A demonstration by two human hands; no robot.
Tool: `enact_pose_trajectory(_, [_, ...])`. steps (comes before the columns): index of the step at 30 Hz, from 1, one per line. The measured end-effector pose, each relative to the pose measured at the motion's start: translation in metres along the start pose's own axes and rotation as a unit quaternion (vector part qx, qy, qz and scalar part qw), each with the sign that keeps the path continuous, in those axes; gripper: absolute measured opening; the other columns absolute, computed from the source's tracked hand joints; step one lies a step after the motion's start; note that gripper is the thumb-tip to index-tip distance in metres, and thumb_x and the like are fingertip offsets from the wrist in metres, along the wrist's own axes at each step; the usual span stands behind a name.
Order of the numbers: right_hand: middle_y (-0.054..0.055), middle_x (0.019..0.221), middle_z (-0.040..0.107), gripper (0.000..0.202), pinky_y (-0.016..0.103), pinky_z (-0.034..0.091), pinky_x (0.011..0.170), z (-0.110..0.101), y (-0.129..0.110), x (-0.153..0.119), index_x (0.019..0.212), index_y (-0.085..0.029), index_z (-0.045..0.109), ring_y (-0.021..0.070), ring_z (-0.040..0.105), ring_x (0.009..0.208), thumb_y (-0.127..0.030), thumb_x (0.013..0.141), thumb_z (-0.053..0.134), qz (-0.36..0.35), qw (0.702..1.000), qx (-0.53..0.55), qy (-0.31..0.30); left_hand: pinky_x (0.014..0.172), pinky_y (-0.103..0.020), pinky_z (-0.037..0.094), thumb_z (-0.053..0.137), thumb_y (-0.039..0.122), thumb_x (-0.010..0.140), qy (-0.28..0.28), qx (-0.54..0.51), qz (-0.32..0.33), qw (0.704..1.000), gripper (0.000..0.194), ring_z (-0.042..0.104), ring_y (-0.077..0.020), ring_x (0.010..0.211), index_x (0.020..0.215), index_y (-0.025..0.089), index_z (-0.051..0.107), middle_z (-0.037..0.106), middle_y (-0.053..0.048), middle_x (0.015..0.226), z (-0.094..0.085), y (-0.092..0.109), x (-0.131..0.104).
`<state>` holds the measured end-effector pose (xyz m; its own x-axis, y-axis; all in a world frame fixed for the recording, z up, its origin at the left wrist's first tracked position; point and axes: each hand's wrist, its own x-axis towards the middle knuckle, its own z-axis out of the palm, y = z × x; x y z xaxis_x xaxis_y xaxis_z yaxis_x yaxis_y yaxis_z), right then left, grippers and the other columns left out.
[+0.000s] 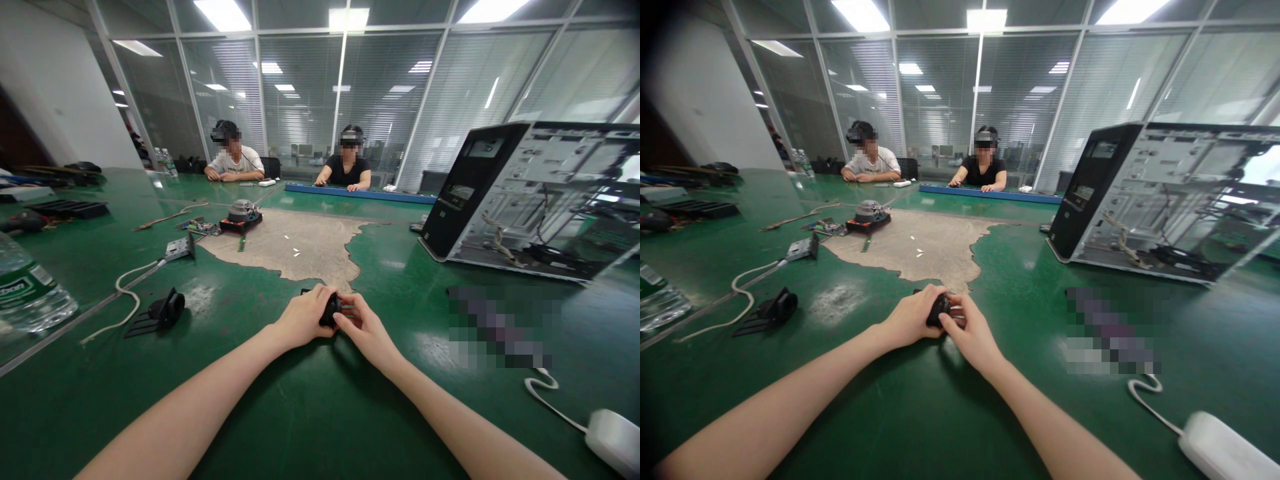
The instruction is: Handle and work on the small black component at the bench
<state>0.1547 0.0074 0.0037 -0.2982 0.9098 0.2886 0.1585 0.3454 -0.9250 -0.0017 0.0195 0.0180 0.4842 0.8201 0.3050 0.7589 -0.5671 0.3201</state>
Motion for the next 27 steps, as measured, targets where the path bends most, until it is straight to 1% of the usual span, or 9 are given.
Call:
enact_pose_trajectory(5, [0.003,0.093,0.053,0.015,0.031,0.049,0.076,0.0007,0.0014,-0.0004,0.091,-0.021,0.051,0.0166,0.055,0.09,-0.026,0.077,0.051,-0.034,0.999,-0.013,0.033,0.073,-0.032,0.044,0.063,0.027,0.062,0.007,-0.001,0.004,1.0,0.062,0.054,-0.0221,0.09,0.114,0.022,0.029,0.046,-0.005,0.106,0.0009,-0.0008,-0.0004])
enact_pose_trajectory(8, [0.004,0.099,0.052,0.021,0.031,0.05,0.076,0.0008,0.0033,0.0009,0.097,-0.022,0.048,0.0167,0.055,0.092,-0.025,0.077,0.052,-0.015,0.999,-0.008,0.027,0.073,-0.033,0.044,0.063,0.026,0.061,0.009,0.001,0.009,1.0,0.064,0.054,-0.0223,0.09,0.115,0.021,0.029,0.046,-0.005,0.107,0.0021,-0.0017,-0.0003])
enact_pose_trajectory(10, [0.005,0.103,0.052,0.026,0.031,0.05,0.075,0.0003,0.0037,0.0017,0.102,-0.022,0.045,0.0157,0.056,0.089,-0.025,0.077,0.051,0.003,1.0,0.003,0.016,0.073,-0.033,0.044,0.064,0.025,0.061,0.008,0.002,0.01,1.0,0.064,0.054,-0.0222,0.089,0.115,0.021,0.029,0.047,-0.005,0.107,0.0022,-0.0019,-0.0001])
enact_pose_trajectory(12, [0.005,0.104,0.052,0.027,0.031,0.051,0.074,-0.0004,0.003,0.002,0.103,-0.021,0.044,0.0147,0.057,0.085,-0.026,0.078,0.05,0.015,1.0,0.011,0.0,0.073,-0.033,0.044,0.063,0.025,0.061,0.008,0.003,0.009,1.0,0.064,0.053,-0.0223,0.09,0.115,0.022,0.029,0.047,-0.005,0.107,0.0015,-0.0015,-0.0001])
enact_pose_trajectory(16, [0.003,0.097,0.055,0.022,0.031,0.05,0.076,-0.0014,-0.0001,0.0005,0.098,-0.022,0.045,0.0146,0.057,0.085,-0.024,0.077,0.051,0.009,1.0,0.018,-0.013,0.072,-0.032,0.044,0.063,0.025,0.061,-0.002,0.006,0.001,1.0,0.064,0.054,-0.0225,0.089,0.115,0.022,0.029,0.046,-0.005,0.107,-0.0001,-0.0002,-0.0002])
enact_pose_trajectory(21, [0.002,0.092,0.053,0.014,0.03,0.05,0.076,-0.0002,0.001,-0.0002,0.09,-0.022,0.047,0.0164,0.055,0.092,-0.027,0.077,0.051,-0.014,1.0,0.013,0.007,0.072,-0.032,0.044,0.062,0.028,0.063,0.006,0.008,-0.001,1.0,0.061,0.054,-0.0226,0.089,0.114,0.022,0.029,0.046,-0.005,0.106,0.0011,-0.0003,-0.0003])
enact_pose_trajectory(24, [0.003,0.096,0.052,0.018,0.03,0.051,0.074,0.0002,0.003,0.0014,0.093,-0.022,0.046,0.0166,0.055,0.092,-0.028,0.077,0.052,-0.004,1.0,0.014,0.013,0.072,-0.033,0.044,0.063,0.027,0.062,0.006,0.006,-0.002,1.0,0.062,0.054,-0.0227,0.089,0.114,0.022,0.029,0.046,-0.005,0.106,0.0015,-0.0008,-0.0003])
enact_pose_trajectory(27, [0.005,0.103,0.051,0.026,0.032,0.051,0.074,0.0,0.0023,0.0024,0.101,-0.022,0.044,0.0159,0.056,0.088,-0.027,0.077,0.051,0.013,1.0,0.008,0.008,0.073,-0.033,0.044,0.063,0.025,0.061,0.002,0.0,-0.003,1.0,0.063,0.054,-0.0225,0.09,0.114,0.023,0.029,0.046,-0.005,0.107,0.0005,-0.0007,-0.0004])
